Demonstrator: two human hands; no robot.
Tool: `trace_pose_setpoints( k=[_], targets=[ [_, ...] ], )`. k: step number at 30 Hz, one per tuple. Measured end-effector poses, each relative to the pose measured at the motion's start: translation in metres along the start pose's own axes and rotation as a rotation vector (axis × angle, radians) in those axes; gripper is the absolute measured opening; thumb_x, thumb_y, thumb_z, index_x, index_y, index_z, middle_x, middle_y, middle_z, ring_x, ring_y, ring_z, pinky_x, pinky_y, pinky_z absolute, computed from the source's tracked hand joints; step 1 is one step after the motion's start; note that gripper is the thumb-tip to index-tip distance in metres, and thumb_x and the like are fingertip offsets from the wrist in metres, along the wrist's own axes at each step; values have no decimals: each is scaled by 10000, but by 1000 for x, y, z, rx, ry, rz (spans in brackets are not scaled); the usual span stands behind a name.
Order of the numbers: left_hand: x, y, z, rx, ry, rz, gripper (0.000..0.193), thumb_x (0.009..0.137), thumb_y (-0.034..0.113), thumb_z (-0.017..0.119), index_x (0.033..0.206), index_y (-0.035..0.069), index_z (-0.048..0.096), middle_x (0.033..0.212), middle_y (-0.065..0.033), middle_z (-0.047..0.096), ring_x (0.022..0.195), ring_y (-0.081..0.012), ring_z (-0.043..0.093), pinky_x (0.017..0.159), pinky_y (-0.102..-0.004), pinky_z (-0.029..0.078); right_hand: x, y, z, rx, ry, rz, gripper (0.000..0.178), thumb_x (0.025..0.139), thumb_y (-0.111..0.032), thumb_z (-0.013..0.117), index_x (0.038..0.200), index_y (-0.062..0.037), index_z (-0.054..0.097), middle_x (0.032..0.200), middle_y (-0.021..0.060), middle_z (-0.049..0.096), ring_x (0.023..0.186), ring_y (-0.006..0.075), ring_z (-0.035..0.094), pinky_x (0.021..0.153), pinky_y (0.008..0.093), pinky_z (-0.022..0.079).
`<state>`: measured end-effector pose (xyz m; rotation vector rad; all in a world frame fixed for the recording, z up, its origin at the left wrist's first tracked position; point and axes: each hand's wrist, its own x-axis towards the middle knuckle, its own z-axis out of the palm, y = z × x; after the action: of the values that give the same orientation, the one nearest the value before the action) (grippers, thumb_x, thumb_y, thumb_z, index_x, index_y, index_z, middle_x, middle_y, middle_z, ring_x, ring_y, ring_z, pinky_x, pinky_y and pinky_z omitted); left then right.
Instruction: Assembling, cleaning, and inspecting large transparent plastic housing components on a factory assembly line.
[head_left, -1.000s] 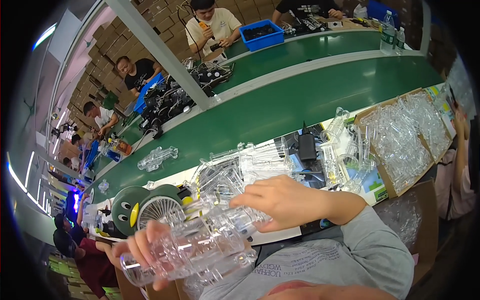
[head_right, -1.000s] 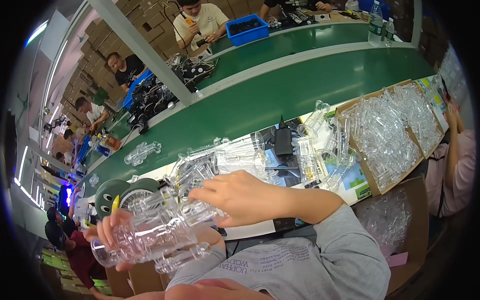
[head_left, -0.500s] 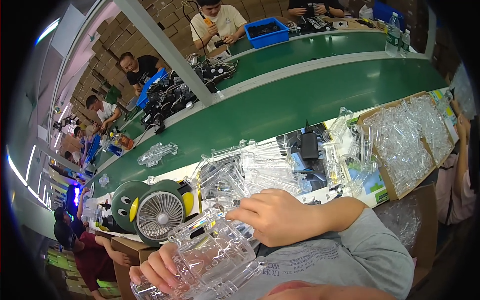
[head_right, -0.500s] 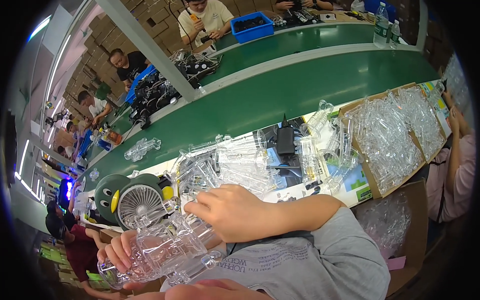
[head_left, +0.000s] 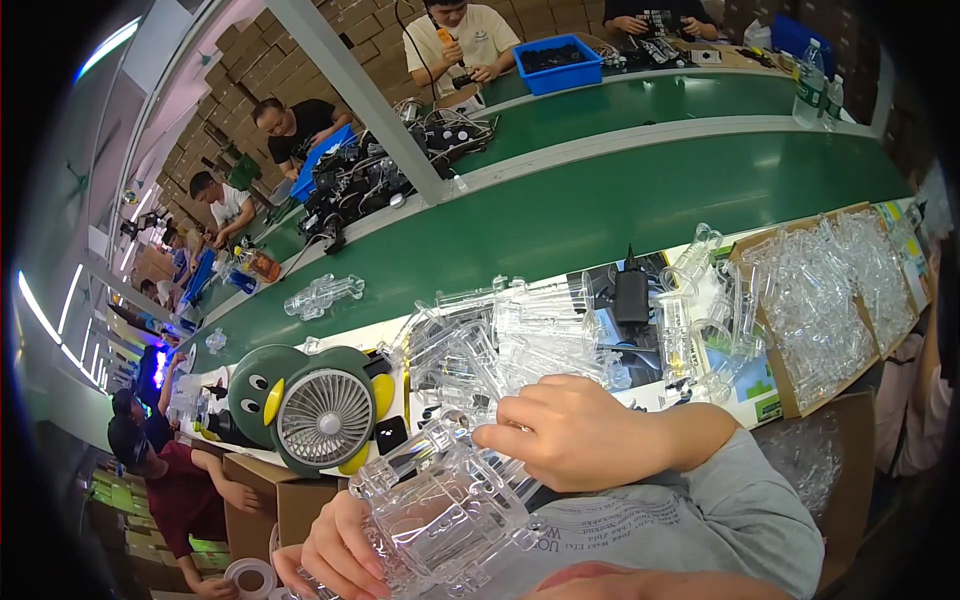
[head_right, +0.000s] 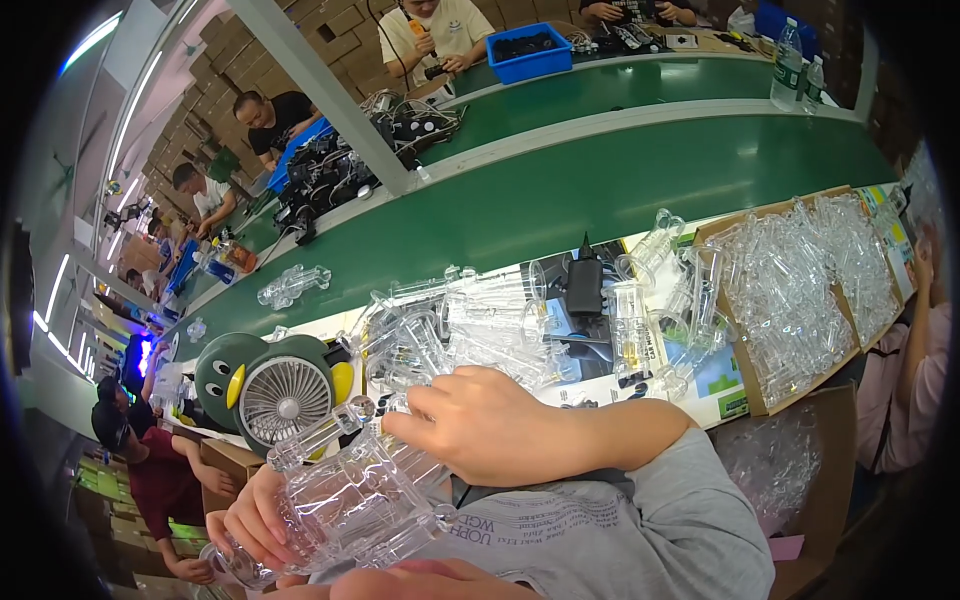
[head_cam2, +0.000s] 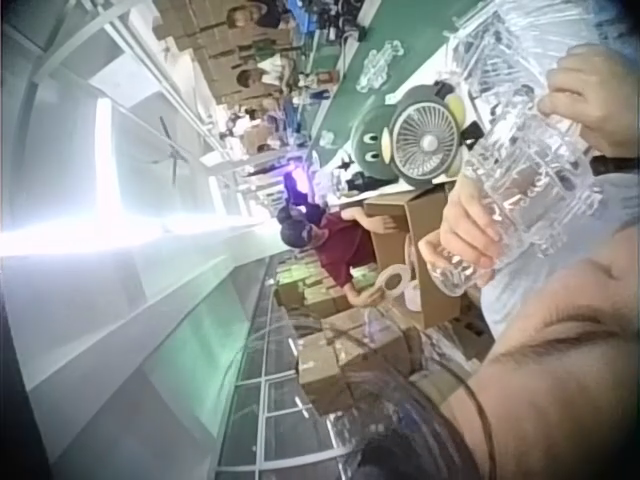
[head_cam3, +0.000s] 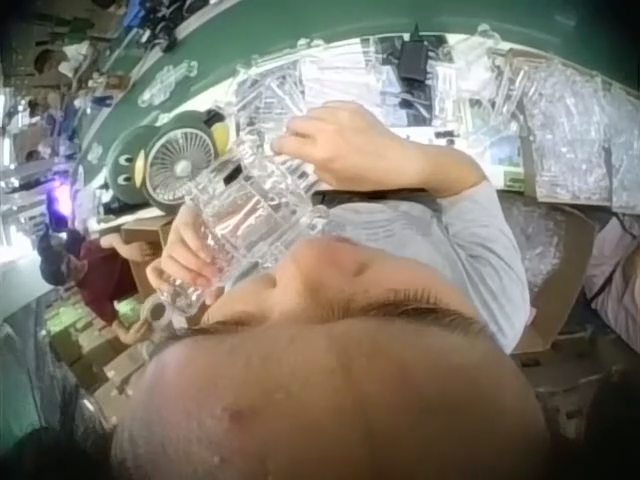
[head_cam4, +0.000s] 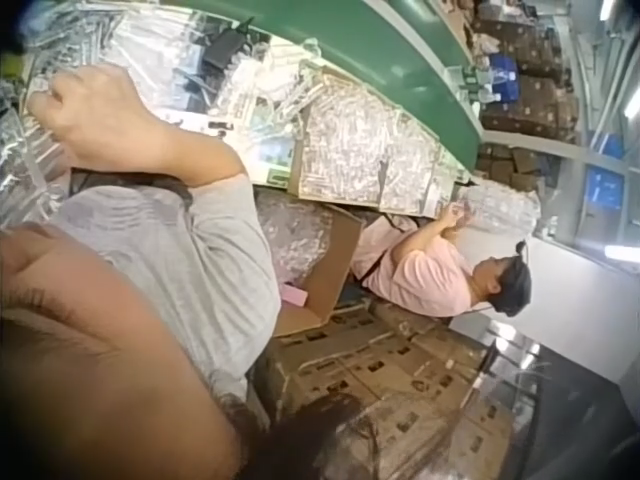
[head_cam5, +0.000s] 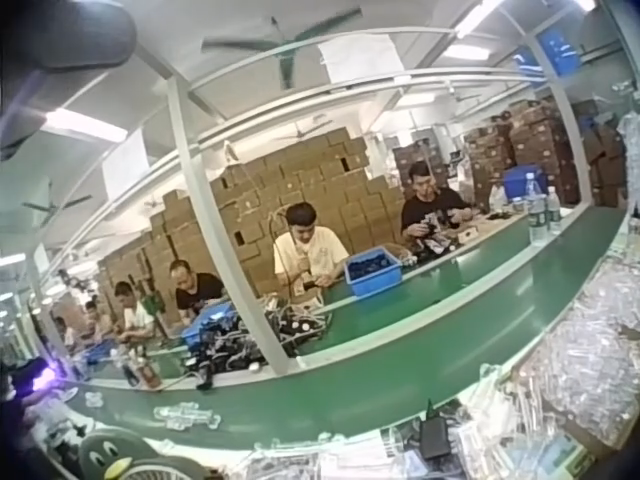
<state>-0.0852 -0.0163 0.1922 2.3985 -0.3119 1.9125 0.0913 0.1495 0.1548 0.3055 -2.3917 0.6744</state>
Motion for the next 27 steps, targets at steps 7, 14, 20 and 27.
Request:
trace_pose_setpoints(
  k=[7, 14, 20, 27],
  targets=[
    [-15, 11, 12, 52, 282, -65, 562, 720, 116, 759, 1165, 32, 426, 911, -12, 619, 811, -127, 608, 771, -258, 477, -2, -5, 8, -12, 103, 68, 400, 579, -40, 625, 975, -93, 630, 737, 25, 544, 650, 206, 566, 573, 322, 434],
    [-2, 2, 46, 270, 627, -115, 595, 690, 147, 787, 1173, 39, 456, 842, 15, 605, 743, -102, 583, 723, -238, 461, -3, -10, 10, -78, 149, 86, 429, 548, -43, 630, 975, -83, 629, 730, 24, 535, 647, 199, 560, 588, 318, 433],
    [-7, 3, 24, 163, 364, -61, 576, 667, 152, 811, 1099, 57, 443, 851, 1, 616, 764, -116, 604, 737, -237, 492, 0, -4, 15, -38, 151, 32, 404, 544, -43, 636, 944, -92, 628, 719, 20, 529, 647, 201, 560, 590, 309, 430],
    [-5, -15, 48, 145, 420, 142, 534, 688, 143, 792, 1055, 65, 413, 798, -9, 604, 720, -108, 604, 727, -247, 506, -2, -9, 2, -79, 60, 41, 423, 514, -21, 623, 931, -88, 626, 746, 31, 555, 642, 219, 555, 593, 326, 427]
  ],
)
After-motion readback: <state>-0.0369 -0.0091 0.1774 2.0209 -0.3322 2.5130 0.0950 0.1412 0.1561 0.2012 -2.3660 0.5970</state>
